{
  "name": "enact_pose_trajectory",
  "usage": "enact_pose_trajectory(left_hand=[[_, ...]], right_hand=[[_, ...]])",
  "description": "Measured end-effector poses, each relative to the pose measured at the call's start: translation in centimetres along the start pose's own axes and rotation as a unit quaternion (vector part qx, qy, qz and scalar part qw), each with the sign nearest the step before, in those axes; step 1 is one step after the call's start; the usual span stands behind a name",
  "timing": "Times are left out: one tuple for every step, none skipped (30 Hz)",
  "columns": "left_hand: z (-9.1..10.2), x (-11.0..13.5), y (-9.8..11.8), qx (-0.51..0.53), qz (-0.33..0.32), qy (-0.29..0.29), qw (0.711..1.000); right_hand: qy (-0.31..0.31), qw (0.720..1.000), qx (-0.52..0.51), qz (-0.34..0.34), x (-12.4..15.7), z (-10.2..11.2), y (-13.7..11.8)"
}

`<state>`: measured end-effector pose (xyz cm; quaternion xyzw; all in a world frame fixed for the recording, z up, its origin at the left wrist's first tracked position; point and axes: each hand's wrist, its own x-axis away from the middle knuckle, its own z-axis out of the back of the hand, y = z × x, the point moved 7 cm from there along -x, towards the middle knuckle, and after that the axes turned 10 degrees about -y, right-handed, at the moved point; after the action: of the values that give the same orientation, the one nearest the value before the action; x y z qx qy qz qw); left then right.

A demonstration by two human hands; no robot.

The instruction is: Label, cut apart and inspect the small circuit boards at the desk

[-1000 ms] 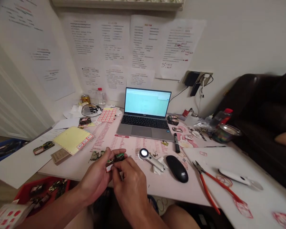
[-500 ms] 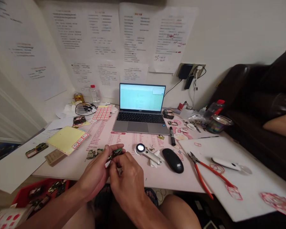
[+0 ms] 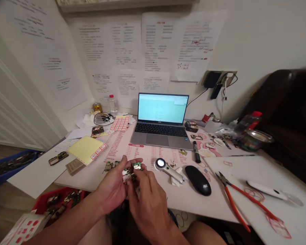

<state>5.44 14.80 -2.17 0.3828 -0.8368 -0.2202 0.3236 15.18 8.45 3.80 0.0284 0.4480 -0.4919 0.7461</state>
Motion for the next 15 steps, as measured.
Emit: enact_pose_trajectory(left_hand=[[0.1, 0.1, 0.0, 0.004, -0.005, 0.008, 1.0], [0.1, 0.2, 0.0, 0.007, -0.011, 0.012, 1.0], [0.1, 0.2, 0.0, 0.008, -0.017, 0.013, 1.0], [0.1, 0.2, 0.0, 0.006, -0.024, 0.01, 1.0], [0.0, 0.2, 0.1, 0.004, -0.033, 0.003, 0.999], [-0.1, 0.2, 0.1, 0.002, -0.043, -0.004, 0.999], [-0.2, 0.2, 0.2, 0.001, -0.05, -0.011, 0.999], [-0.4, 0.2, 0.2, 0.001, -0.056, -0.017, 0.998], [-0.5, 0.2, 0.3, 0.0, -0.06, -0.022, 0.998], [-0.6, 0.2, 0.4, -0.002, -0.06, -0.025, 0.998], [-0.6, 0.2, 0.4, -0.005, -0.057, -0.025, 0.998], [-0.6, 0.2, 0.4, -0.009, -0.051, -0.024, 0.998], [-0.5, 0.2, 0.3, -0.013, -0.043, -0.022, 0.999], [-0.4, 0.1, 0.3, -0.018, -0.035, -0.017, 0.999], [-0.2, 0.1, 0.2, -0.024, -0.028, -0.013, 0.999]], right_hand=[[0.001, 1.0, -0.022, -0.018, 0.0, 0.0, 0.3], [-0.001, 0.999, -0.04, -0.025, 0.0, -0.1, 0.4], [-0.007, 0.998, -0.053, -0.021, 0.0, -0.3, 0.5], [-0.014, 0.998, -0.062, -0.011, 0.0, -0.5, 0.5], [-0.02, 0.998, -0.065, -0.001, 0.0, -0.7, 0.5], [-0.023, 0.998, -0.065, 0.008, 0.0, -0.8, 0.5], [-0.021, 0.998, -0.061, 0.016, 0.0, -0.9, 0.5], [-0.018, 0.998, -0.052, 0.022, 0.1, -0.9, 0.5], [-0.014, 0.999, -0.039, 0.03, 0.1, -0.9, 0.4], [-0.01, 0.999, -0.022, 0.038, 0.1, -0.8, 0.2], [-0.01, 0.999, -0.005, 0.049, 0.1, -0.8, 0.0], [-0.012, 0.998, 0.012, 0.058, 0.1, -0.7, -0.3], [-0.015, 0.997, 0.025, 0.067, 0.1, -0.7, -0.5], [-0.018, 0.997, 0.035, 0.071, 0.1, -0.6, -0.7], [-0.019, 0.996, 0.041, 0.072, 0.1, -0.5, -0.9]])
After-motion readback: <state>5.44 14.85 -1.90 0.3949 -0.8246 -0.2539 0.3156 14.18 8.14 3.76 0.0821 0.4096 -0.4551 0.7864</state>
